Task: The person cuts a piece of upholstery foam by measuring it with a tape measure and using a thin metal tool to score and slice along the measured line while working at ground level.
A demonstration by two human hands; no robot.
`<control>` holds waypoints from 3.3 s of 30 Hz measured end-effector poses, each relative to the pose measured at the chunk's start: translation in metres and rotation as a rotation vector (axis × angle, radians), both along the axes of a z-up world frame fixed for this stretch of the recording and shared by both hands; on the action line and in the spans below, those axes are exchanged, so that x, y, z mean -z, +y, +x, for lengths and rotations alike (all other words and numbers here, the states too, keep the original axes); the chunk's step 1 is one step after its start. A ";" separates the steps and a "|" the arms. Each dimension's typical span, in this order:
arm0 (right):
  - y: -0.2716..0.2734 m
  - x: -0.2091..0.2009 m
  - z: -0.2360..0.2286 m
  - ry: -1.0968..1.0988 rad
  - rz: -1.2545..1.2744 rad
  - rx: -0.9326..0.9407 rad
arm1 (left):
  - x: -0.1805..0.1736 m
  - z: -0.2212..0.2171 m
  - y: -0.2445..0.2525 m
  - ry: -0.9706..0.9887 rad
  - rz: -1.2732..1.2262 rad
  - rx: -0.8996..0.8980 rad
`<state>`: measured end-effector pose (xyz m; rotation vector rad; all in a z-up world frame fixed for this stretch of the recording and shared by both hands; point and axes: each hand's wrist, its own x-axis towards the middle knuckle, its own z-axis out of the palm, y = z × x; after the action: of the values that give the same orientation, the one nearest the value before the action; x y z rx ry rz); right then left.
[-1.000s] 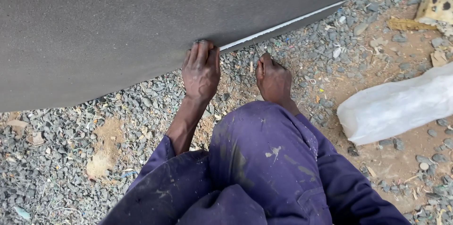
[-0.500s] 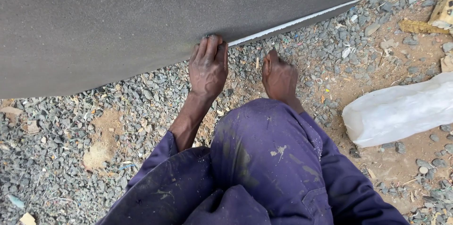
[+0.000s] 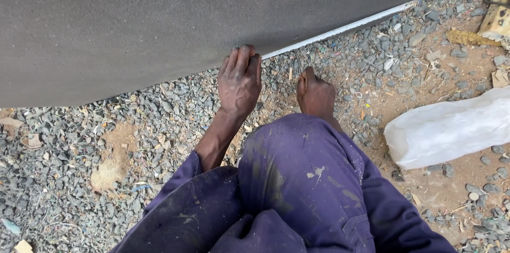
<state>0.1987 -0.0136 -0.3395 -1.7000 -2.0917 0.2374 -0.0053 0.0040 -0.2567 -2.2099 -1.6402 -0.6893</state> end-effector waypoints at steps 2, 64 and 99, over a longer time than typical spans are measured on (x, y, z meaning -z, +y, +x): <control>-0.009 -0.008 0.001 0.050 0.048 0.047 | 0.002 -0.001 -0.002 -0.046 -0.013 0.021; 0.008 -0.001 -0.006 1.863 -0.983 0.446 | 0.067 0.001 0.001 0.084 -0.268 -0.042; 0.016 0.033 -0.007 2.316 -1.021 0.133 | 0.045 0.010 -0.008 0.054 -0.177 0.049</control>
<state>0.1920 0.0022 -0.3725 -0.5573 0.0646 2.0389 0.0043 -0.0041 -0.3015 -2.3758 -1.6836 -0.5096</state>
